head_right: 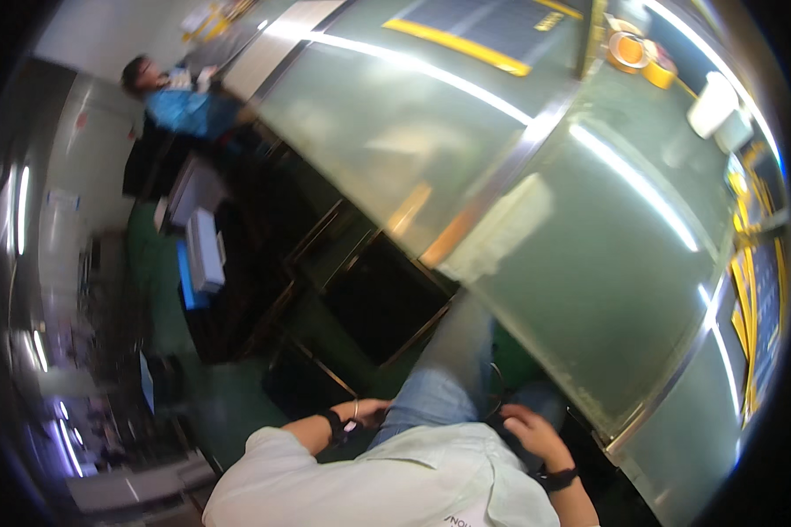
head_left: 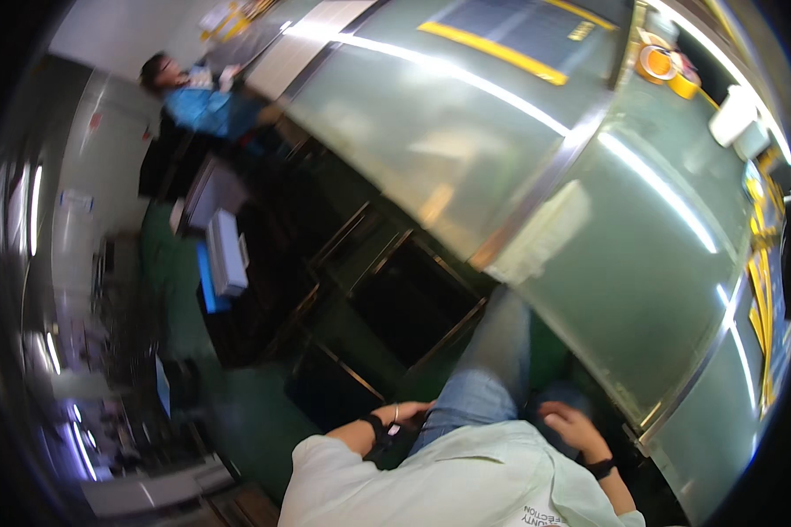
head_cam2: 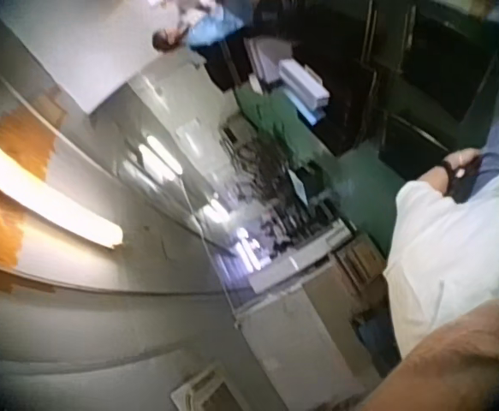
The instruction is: Sorting industrial sheets on a light table and placing them into vertical racks.
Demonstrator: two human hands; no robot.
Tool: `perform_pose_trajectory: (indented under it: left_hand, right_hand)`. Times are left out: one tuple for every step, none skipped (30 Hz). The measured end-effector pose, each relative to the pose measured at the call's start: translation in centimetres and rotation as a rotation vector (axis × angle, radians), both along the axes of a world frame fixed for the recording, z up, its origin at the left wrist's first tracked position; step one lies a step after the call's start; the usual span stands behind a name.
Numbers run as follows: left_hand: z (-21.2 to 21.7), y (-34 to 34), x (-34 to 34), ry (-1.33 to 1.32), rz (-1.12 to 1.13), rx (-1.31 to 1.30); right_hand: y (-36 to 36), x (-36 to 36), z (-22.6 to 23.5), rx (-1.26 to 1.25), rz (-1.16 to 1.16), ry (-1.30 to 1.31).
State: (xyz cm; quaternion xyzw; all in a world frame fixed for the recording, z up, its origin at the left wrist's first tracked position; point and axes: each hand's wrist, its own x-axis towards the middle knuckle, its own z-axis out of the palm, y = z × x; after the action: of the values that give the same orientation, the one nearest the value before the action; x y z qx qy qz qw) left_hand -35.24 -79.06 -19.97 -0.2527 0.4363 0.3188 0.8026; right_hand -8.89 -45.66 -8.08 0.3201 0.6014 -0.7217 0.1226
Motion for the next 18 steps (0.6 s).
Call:
perform_pose_trajectory:
  left_hand:
    - [4.3, 3.6, -0.4, -0.021, -0.062, -0.006]
    - [3.1, 1.0, -0.1, -0.042, 0.054, 0.106]
    - [3.2, 0.5, -0.2, 0.007, 0.074, 0.148]
    - [4.3, -0.2, 0.0, 0.105, 0.094, 0.138]
    - [5.0, -1.5, 0.3, 0.199, 0.116, 0.121]
    - [4.7, -3.1, 0.4, 0.195, 0.221, 0.16]
    - [3.6, -4.9, 0.5, 0.185, 0.317, 0.205]
    - [1.9, -7.2, 0.8, 0.186, 0.391, 0.185]
    - [-0.8, -9.9, 1.3, 0.268, 0.422, 0.127]
    - [-2.8, -12.1, 1.3, 0.371, 0.44, 0.024]
    - [-5.0, -14.7, 0.9, 0.473, 0.454, -0.087]
    - [-8.4, -19.3, 1.4, 0.69, 0.351, -0.163]
    - [-11.1, -23.0, 2.4, 0.89, 0.225, -0.239]
    - [-11.7, -24.1, 2.3, 0.938, 0.247, -0.506]
    - [-12.0, -25.0, 2.0, 0.973, 0.253, -0.781]
    - [-12.8, -27.9, 2.8, 1.016, 0.35, -0.848]
    - [-13.6, -30.7, 4.0, 1.059, 0.442, -0.925]
    - [-14.4, -31.2, 4.0, 1.033, 0.352, -0.963]
  right_hand:
    - [1.0, -0.9, 3.3, 0.037, -0.054, 0.021]
    - [1.3, -3.1, 5.9, 0.122, -0.101, 0.119]
    - [1.2, -4.9, 7.6, 0.21, -0.166, 0.196]
    - [1.4, -6.5, 8.6, 0.188, -0.233, 0.233]
    - [1.6, -8.0, 9.2, 0.162, -0.298, 0.264]
    - [2.0, -9.6, 9.8, 0.249, -0.258, 0.262]
    - [2.3, -10.9, 10.1, 0.342, -0.227, 0.258]
    - [2.2, -12.1, 10.5, 0.342, -0.218, 0.226]
    - [2.1, -12.4, 10.3, 0.255, -0.295, 0.128]
    - [2.8, -11.4, 8.8, 0.051, -0.441, 0.1]
    - [3.2, -10.4, 7.4, -0.157, -0.588, 0.069]
    - [2.7, -10.2, 6.9, -0.37, -0.789, 0.056]
    - [2.6, -9.3, 6.5, -0.573, -1.005, 0.03]
    - [3.7, -7.1, 5.0, -0.486, -1.204, 0.096]
    - [5.5, -4.6, 3.4, -0.397, -1.401, 0.174]
    - [6.8, -3.1, 2.7, -0.418, -1.49, 0.187]
    - [8.1, -2.1, 1.8, -0.442, -1.58, 0.192]
    - [9.5, -1.4, 1.1, -0.422, -1.563, 0.182]
